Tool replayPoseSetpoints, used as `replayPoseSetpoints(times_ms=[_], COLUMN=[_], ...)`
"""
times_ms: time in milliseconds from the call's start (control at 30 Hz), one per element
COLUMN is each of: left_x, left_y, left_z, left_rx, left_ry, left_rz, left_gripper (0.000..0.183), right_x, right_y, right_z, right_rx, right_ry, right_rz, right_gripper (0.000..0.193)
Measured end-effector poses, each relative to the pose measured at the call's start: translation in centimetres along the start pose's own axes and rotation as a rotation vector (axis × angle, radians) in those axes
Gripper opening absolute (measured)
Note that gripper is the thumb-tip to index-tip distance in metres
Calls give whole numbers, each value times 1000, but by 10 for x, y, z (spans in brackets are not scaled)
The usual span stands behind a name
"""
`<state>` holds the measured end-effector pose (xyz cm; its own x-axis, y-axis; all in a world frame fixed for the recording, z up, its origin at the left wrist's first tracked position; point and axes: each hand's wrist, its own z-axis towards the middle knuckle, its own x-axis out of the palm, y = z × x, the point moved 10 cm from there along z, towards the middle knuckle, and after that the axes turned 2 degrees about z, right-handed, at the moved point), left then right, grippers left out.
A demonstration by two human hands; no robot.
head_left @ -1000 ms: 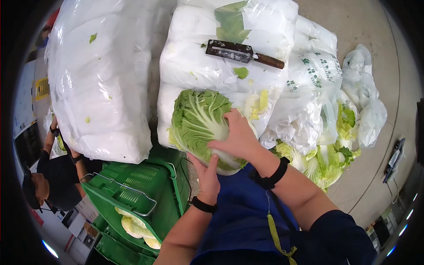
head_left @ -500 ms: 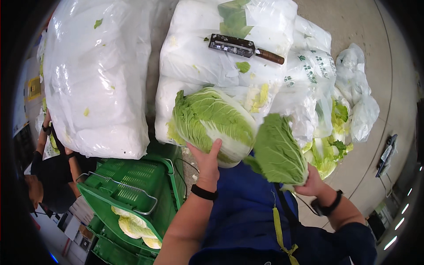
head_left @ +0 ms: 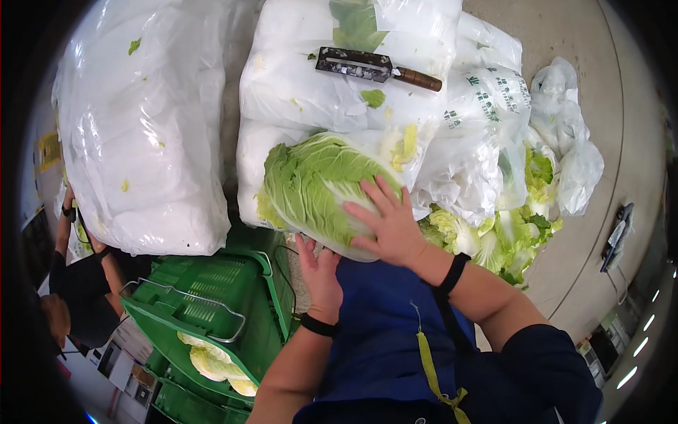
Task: The person moves cabbages from a green crate into a pile, pulls a cabbage from a plastic bag, and peels off the outer leaves by hand. They trim the cabbage base with a knife and place the cabbage into a green crate before moving the crate.
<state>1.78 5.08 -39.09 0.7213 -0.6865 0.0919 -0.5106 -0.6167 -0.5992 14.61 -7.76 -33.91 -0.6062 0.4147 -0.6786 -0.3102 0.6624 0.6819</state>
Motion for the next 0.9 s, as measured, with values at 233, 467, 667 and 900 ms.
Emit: replayPoseSetpoints(times_ms=[233,467,667,900], left_x=[26,83,71,98], left_y=[78,9,-1,12], left_z=[47,4,-5,-22], left_rx=[-403,-234,-217,-170], left_ry=[252,353,344,466], left_rz=[-15,-232,-35,130], left_gripper=[75,77,77,77], right_x=[-24,-39,-57,-79], right_y=[-49,-70,16,-18], right_z=[30,30,30,14], right_rx=[5,-74,-83,274], right_ry=[-109,-134,-216,-308], right_rz=[340,619,24,-2], right_gripper=[51,51,66,45])
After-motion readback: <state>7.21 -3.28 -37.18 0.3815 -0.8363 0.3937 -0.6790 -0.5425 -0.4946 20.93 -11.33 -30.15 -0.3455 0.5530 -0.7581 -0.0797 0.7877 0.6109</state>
